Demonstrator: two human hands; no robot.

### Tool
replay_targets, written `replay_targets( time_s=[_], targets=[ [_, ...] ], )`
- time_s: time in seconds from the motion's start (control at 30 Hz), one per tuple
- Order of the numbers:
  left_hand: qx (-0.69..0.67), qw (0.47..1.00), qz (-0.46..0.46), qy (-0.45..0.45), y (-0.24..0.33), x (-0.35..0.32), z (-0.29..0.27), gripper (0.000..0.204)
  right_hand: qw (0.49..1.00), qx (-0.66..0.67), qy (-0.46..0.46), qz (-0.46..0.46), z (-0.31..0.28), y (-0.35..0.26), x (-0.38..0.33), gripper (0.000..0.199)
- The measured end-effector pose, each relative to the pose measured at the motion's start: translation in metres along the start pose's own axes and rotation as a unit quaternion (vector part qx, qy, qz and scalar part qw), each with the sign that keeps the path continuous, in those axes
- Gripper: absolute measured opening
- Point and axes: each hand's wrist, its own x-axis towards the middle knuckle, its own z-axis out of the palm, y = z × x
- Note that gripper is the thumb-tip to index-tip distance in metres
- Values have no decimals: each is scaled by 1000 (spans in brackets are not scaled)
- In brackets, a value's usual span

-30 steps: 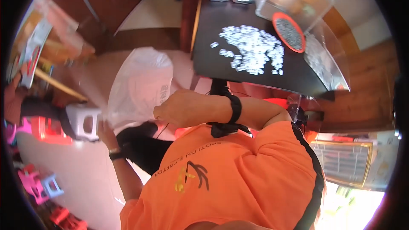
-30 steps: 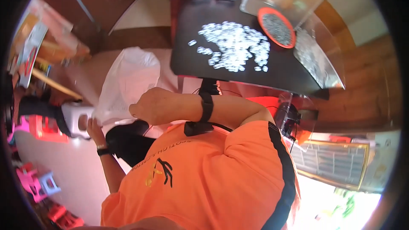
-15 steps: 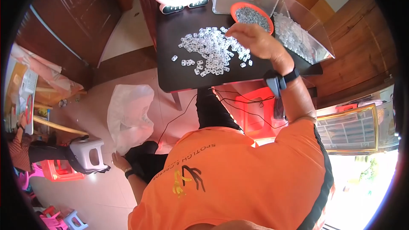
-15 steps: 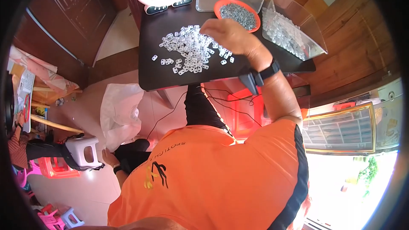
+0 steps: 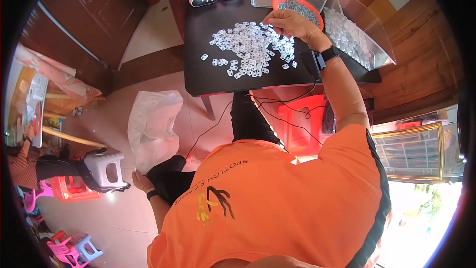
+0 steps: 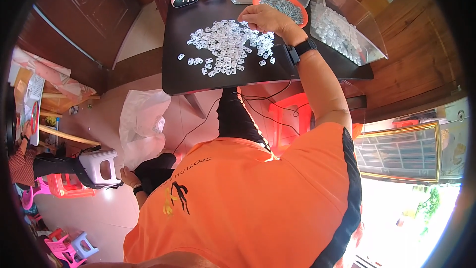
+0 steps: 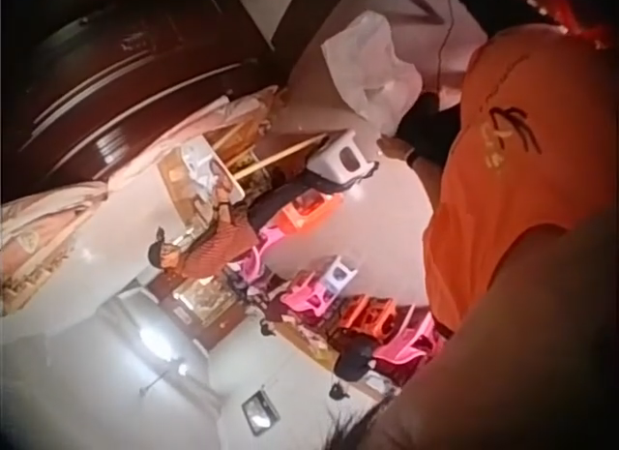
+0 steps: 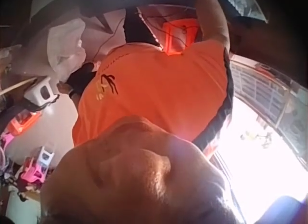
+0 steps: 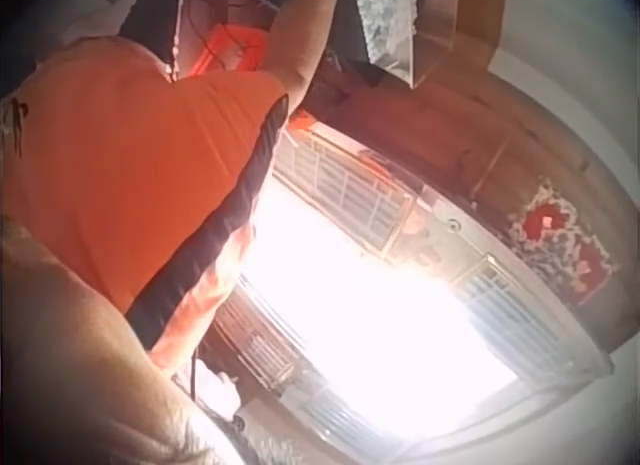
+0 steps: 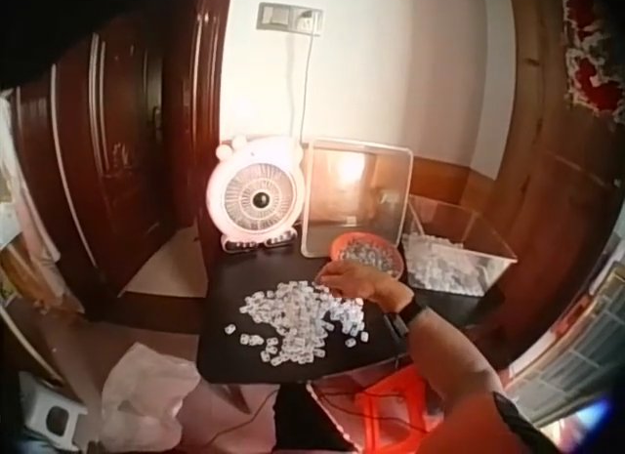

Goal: The recorder is manually assembling hardware by inserting small metal rings into white plastic discs.

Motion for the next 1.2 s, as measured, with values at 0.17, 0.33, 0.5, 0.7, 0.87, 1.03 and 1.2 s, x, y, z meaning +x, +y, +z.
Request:
replay_targets(
  time_s=[0.17, 0.33, 0.5, 0.7, 0.87, 1.03, 1.2],
  targets=[
    [-7, 1000, -9, 2, 8, -2, 0, 28, 1000, -5, 0, 3, 7, 6, 3, 26],
    [-2, 1000, 10, 5, 1, 1, 2, 28, 996, -58, 49, -49, 4, 10, 5, 29],
    [7, 1000, 23, 13, -7, 6, 5, 26, 942, -262, 201, -65, -36, 38, 4, 30],
    [7, 1000, 0, 1, 0, 0, -2, 28, 820, -486, 292, -75, -36, 77, -26, 29],
    [-2, 1000, -17, 3, 17, -10, -5, 26, 802, -540, 256, 3, -25, 82, -26, 18],
    [5, 1000, -6, 9, 8, -11, -7, 26, 759, -592, 266, -46, -20, 82, -20, 13],
    [25, 1000, 14, 13, 4, -12, -9, 26, 721, -619, 293, -102, -24, 81, -17, 11]
  ],
)
